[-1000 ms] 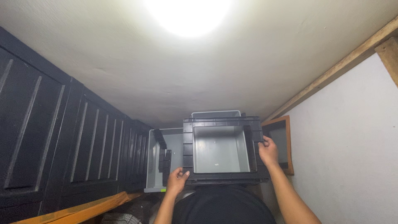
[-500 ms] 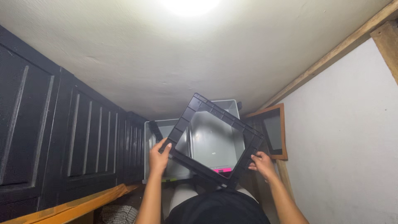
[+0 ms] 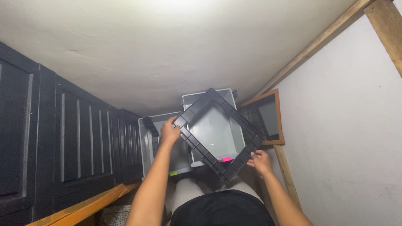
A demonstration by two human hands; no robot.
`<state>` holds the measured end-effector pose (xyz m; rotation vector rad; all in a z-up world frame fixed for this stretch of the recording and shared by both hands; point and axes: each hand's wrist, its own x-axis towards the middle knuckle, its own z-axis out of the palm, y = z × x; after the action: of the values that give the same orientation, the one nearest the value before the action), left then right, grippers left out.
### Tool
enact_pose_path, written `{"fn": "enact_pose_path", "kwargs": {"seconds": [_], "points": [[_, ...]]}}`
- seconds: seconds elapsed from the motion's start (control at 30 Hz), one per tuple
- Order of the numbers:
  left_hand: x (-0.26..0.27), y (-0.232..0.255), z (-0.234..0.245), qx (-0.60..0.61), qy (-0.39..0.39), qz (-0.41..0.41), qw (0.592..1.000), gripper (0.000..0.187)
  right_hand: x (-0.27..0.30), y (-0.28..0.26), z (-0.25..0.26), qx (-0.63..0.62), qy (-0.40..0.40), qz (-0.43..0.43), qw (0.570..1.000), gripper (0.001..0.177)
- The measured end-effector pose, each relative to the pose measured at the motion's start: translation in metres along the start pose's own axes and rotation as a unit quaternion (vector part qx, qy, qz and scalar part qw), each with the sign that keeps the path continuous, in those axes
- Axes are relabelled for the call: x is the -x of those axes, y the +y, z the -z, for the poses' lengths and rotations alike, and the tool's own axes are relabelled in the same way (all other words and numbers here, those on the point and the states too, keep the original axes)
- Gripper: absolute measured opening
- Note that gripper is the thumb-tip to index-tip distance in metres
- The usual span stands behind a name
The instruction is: The person assembles a stackable plastic storage container by attaching black corner pieces and a pink latch, then places a black lid on top. The person repeatedly removes and reattaches the lid to check fit.
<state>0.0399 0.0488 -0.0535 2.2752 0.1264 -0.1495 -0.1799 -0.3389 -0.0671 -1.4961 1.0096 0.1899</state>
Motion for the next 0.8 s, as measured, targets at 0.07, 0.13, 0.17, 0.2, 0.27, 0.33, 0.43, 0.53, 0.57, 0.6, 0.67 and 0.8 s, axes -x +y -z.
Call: {"fn": "enact_pose_path", "kwargs": {"seconds": [0.07,0.13,0.17,0.2,0.27,0.33,0.43,0.53,0.57,0.6,0.67,0.8], "points": [[-0.001,0.000,-0.002,-0.003,-0.004,0.039,0.999,0.051,-0.005,-0.002,-0.005,0.002,0.014,-0.004,1.000,0.042],[-0.004,0.000,-0.003,-0.006,-0.011,0.058,0.998,0.050,-0.009,-0.010,-0.011,0.018,0.035,-0.008,0.999,0.040],[-0.001,-0.002,-0.004,-0.008,-0.016,0.069,0.997,0.050,-0.007,-0.011,-0.013,0.034,0.050,-0.013,0.998,0.039],[0.000,-0.004,-0.006,-0.015,-0.015,0.056,0.998,0.050,-0.006,-0.013,-0.015,0.050,0.064,-0.017,0.996,0.038],[0.000,-0.008,-0.008,-0.031,-0.015,0.030,0.999,0.052,-0.001,-0.015,-0.020,0.046,0.064,-0.004,0.997,0.036],[0.002,-0.012,-0.010,-0.030,-0.001,0.016,0.999,0.052,0.005,-0.015,-0.019,0.040,0.061,-0.004,0.997,0.034],[0.003,-0.012,-0.014,-0.010,-0.004,0.043,0.999,0.051,0.006,-0.018,-0.014,0.031,0.056,-0.014,0.998,0.032],[0.005,-0.009,-0.009,-0.002,-0.008,0.047,0.999,0.050,0.001,-0.019,-0.014,0.042,0.044,-0.020,0.998,0.034],[0.006,-0.007,-0.008,-0.001,-0.007,0.039,0.999,0.050,-0.002,-0.018,-0.013,0.052,0.043,-0.021,0.998,0.034],[0.007,-0.003,-0.007,-0.004,-0.004,0.037,0.999,0.049,-0.004,-0.015,-0.011,0.062,0.041,-0.022,0.997,0.035],[0.009,0.007,-0.002,-0.010,0.002,0.034,0.999,0.048,-0.006,-0.010,-0.007,0.021,0.016,-0.026,0.999,0.036],[0.027,0.028,0.018,0.064,0.032,0.035,0.997,0.046,0.002,-0.012,0.007,-0.050,-0.051,-0.008,0.997,0.036]]}}
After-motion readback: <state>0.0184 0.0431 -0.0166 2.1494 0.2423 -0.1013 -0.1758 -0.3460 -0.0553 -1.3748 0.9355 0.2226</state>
